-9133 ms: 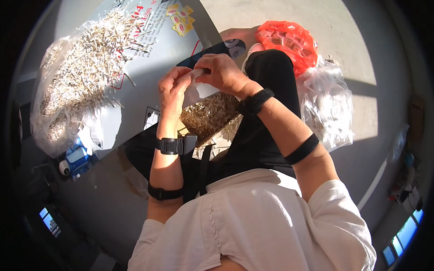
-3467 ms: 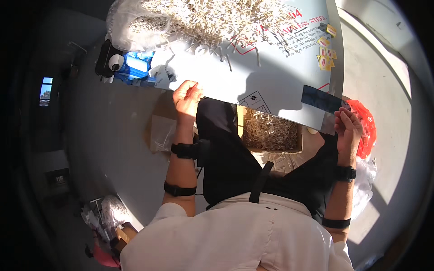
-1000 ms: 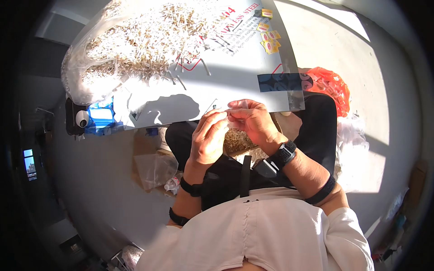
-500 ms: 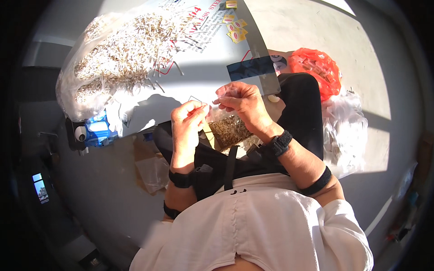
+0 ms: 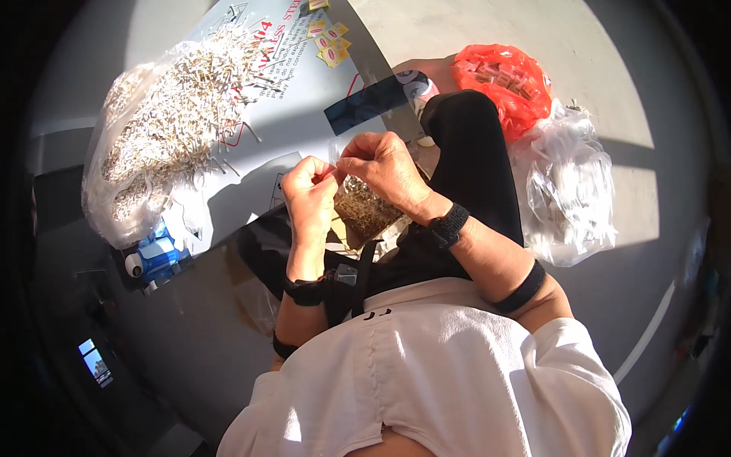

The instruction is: Packaging small wooden sticks into plastic sleeves and adding labels.

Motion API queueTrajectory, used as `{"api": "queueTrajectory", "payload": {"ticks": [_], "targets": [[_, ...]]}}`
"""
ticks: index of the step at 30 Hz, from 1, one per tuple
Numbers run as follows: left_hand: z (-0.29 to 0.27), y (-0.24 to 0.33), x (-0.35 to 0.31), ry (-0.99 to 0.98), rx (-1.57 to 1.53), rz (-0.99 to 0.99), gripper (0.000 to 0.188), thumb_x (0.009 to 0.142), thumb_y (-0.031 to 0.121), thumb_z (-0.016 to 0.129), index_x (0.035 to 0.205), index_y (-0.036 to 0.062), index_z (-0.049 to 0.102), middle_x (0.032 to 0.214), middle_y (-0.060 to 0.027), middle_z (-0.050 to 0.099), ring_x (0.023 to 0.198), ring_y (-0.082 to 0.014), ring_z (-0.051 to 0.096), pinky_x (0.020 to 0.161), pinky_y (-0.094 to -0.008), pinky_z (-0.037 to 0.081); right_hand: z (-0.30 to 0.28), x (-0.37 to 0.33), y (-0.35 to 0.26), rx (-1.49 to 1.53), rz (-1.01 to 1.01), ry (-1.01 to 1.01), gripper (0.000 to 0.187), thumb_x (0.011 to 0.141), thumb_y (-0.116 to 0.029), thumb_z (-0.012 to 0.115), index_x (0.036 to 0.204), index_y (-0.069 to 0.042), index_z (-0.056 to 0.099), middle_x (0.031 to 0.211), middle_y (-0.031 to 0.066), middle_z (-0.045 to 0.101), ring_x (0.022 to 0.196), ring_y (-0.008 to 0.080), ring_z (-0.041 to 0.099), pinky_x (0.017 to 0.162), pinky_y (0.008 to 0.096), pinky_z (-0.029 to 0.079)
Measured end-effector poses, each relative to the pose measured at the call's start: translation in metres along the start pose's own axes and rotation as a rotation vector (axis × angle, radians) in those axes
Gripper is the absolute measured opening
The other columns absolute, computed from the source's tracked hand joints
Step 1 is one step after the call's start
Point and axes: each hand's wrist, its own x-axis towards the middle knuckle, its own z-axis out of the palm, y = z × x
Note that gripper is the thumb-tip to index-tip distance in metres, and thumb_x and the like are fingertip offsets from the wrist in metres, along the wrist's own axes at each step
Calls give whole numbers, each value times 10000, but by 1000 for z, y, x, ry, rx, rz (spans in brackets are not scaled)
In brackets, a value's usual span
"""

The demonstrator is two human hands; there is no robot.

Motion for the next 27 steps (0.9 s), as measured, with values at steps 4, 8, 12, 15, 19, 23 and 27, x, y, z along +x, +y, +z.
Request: {"api": "queueTrajectory", "payload": {"ticks": [4,8,12,15,19,23,27], "targets": [[10,-4,5,-25,36,40,133,763,-20,703,709,-8,582,587,-10,575,553,-50,489,520,-245,410,-9,7,4,36,33,-5,141,838,-76,646,834,64,663,712,74,679,665,97,588,622,276,490],[17,5,11,-103,-204,-152,174,839,-23,653,697,24,564,655,24,556,544,-36,451,485,-200,354,-23,11,10,84,104,-1,136,823,-72,630,808,61,648,683,61,656,626,96,556,588,291,480],[19,-7,23,-2,-173,-114,146,849,-9,659,743,22,564,676,-11,568,550,-95,498,485,-240,390,-32,16,21,-26,19,91,112,779,-68,630,788,44,637,623,75,599,583,113,518,555,312,460],[39,-8,35,4,347,367,157,820,-64,624,951,1,568,797,-104,619,674,-261,625,581,-354,492,-37,16,22,-195,-69,113,102,750,-74,645,747,24,617,620,136,582,569,206,564,573,340,473],[55,3,48,-118,474,639,247,780,-115,599,972,40,617,837,-120,625,758,-309,652,640,-386,518,-44,16,11,-601,-328,136,117,720,-73,673,753,10,598,718,168,633,664,363,615,610,398,499],[69,1,73,-75,259,442,118,816,-74,614,879,25,633,764,-96,644,654,-222,648,564,-316,498,-58,11,19,166,68,385,276,833,-236,748,812,2,611,690,22,604,576,82,523,513,252,436],[101,7,110,-203,-138,-5,65,845,-44,604,877,1,638,705,-6,632,569,-60,585,540,-212,480,-80,18,39,611,462,433,225,936,-253,666,958,-36,610,828,-11,599,625,31,448,524,177,363]]}}
